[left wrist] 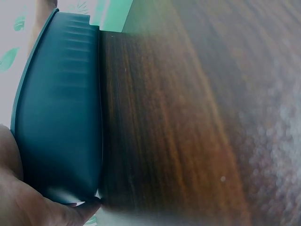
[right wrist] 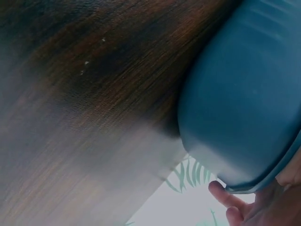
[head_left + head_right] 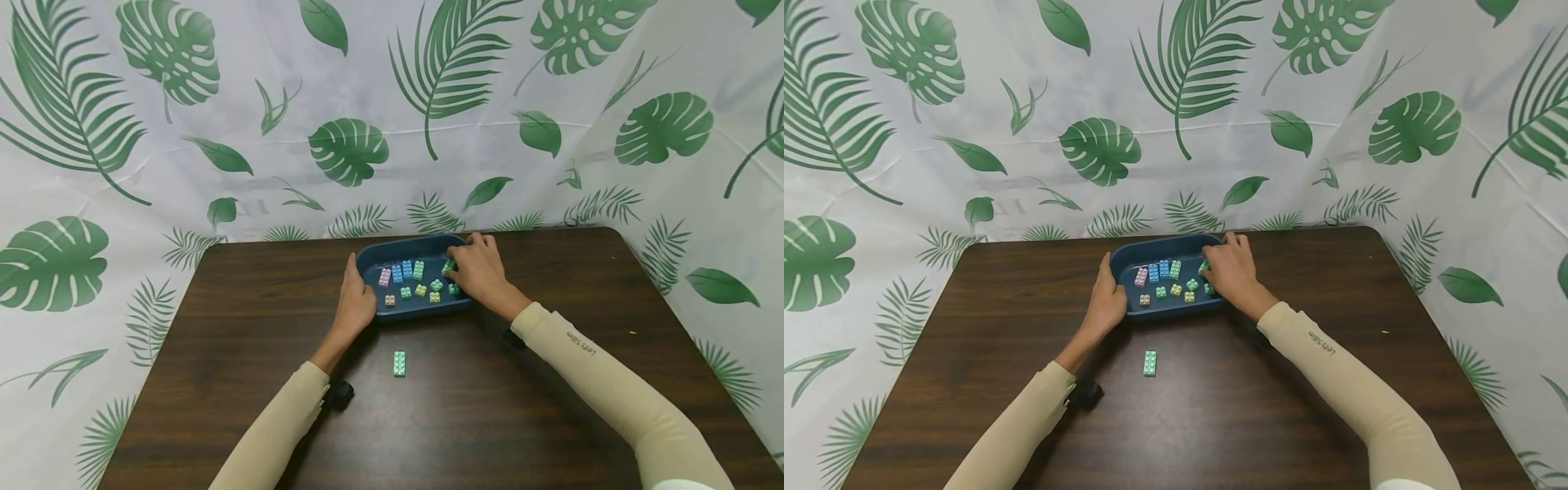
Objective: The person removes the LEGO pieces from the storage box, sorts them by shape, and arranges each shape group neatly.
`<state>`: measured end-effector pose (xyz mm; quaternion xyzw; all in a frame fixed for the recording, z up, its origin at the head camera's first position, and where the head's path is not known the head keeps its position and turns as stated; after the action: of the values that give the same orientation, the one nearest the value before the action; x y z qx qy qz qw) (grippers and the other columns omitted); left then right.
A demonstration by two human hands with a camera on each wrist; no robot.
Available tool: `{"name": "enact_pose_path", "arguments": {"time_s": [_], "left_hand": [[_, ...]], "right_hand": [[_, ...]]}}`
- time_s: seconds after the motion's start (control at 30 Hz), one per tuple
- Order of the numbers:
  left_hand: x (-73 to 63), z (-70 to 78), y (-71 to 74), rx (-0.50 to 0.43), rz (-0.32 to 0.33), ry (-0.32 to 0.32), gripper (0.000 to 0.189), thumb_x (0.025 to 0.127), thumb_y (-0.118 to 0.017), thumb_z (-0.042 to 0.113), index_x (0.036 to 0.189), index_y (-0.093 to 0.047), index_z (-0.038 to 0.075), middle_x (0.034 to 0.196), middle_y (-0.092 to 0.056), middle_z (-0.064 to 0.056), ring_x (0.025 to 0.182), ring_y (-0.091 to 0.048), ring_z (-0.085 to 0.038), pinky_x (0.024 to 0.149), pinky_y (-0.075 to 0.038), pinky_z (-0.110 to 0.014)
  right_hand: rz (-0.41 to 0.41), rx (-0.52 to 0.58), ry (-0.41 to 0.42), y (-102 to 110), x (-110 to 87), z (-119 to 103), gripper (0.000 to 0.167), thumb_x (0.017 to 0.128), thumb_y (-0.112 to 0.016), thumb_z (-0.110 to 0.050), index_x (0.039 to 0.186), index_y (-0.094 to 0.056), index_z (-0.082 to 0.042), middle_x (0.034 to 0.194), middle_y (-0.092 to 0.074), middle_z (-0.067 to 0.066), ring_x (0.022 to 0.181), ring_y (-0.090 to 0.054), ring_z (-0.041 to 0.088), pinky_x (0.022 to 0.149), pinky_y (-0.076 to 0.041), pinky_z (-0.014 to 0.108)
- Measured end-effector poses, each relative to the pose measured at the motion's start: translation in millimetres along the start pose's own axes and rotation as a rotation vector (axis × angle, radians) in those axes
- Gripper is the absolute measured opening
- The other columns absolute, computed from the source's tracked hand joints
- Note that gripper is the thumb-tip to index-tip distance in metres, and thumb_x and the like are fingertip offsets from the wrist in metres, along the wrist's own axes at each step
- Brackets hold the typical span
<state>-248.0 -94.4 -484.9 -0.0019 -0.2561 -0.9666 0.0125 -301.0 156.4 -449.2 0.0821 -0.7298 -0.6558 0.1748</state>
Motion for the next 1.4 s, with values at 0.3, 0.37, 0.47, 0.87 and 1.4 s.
{"name": "enact_pose_path", "arguments": {"time_s": [0.3,0.37,0.47,0.87,1.4], "left_hand": [[-0.7,0.1,-1.3,-0.018,0.001,-0.005,0.075,0.102,-0.038,0.0,0.169,-0.005,0.001,0.178,-0.008,-0.02,0.166,-0.012,-0.031,0.134,-0.016,-0.048],[-0.4,-0.4,-1.5,-0.019,-0.003,-0.005,0.074,0.103,-0.038,0.001,0.17,-0.005,0.002,0.179,-0.007,-0.019,0.166,-0.012,-0.031,0.134,-0.016,-0.049],[-0.1,-0.4,-0.8,-0.023,-0.004,-0.006,0.074,0.103,-0.037,0.001,0.17,-0.005,0.002,0.179,-0.007,-0.019,0.166,-0.012,-0.031,0.134,-0.016,-0.049],[-0.8,0.6,0.0,-0.027,-0.006,-0.002,0.074,0.103,-0.038,0.001,0.17,-0.004,0.003,0.179,-0.006,-0.019,0.166,-0.013,-0.032,0.134,-0.018,-0.051],[-0.4,-0.5,-0.4,-0.038,0.003,-0.009,0.074,0.103,-0.039,0.001,0.17,-0.006,0.002,0.178,-0.008,-0.02,0.166,-0.014,-0.032,0.134,-0.016,-0.05]], "right_hand": [[0.134,0.02,0.114,9.4,-7.0,-7.6,0.037,0.09,-0.085,-0.032,0.122,-0.078,-0.014,0.12,-0.081,0.007,0.147,-0.051,0.033,0.12,-0.034,0.057],[0.158,0.019,0.148,13.8,-11.3,-12.4,0.038,0.089,-0.086,-0.032,0.122,-0.078,-0.014,0.121,-0.08,0.007,0.145,-0.054,0.031,0.12,-0.035,0.056],[0.186,0.023,0.183,22.7,-18.3,-21.0,0.039,0.089,-0.086,-0.032,0.123,-0.078,-0.014,0.123,-0.079,0.007,0.141,-0.058,0.03,0.119,-0.038,0.054],[0.21,0.042,0.282,60.1,-56.2,-57.1,0.045,0.091,-0.084,-0.034,0.129,-0.074,-0.012,0.118,-0.08,0.005,0.111,-0.074,0.023,0.107,-0.05,0.048],[0.26,0.164,0.405,75.2,-114.6,-87.7,0.043,0.087,-0.088,-0.031,0.124,-0.076,-0.012,0.117,-0.079,0.002,0.108,-0.073,0.02,0.104,-0.054,0.046]]}}
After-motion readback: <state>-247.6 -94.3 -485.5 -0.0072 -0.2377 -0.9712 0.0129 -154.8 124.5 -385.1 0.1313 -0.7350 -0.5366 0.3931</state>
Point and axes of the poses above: each hand's wrist, its own x-axis towards the middle knuckle, its own y-axis out of the back of the hand, z = x × y, the point moved 5 cm from there along x, towards the middle knuckle
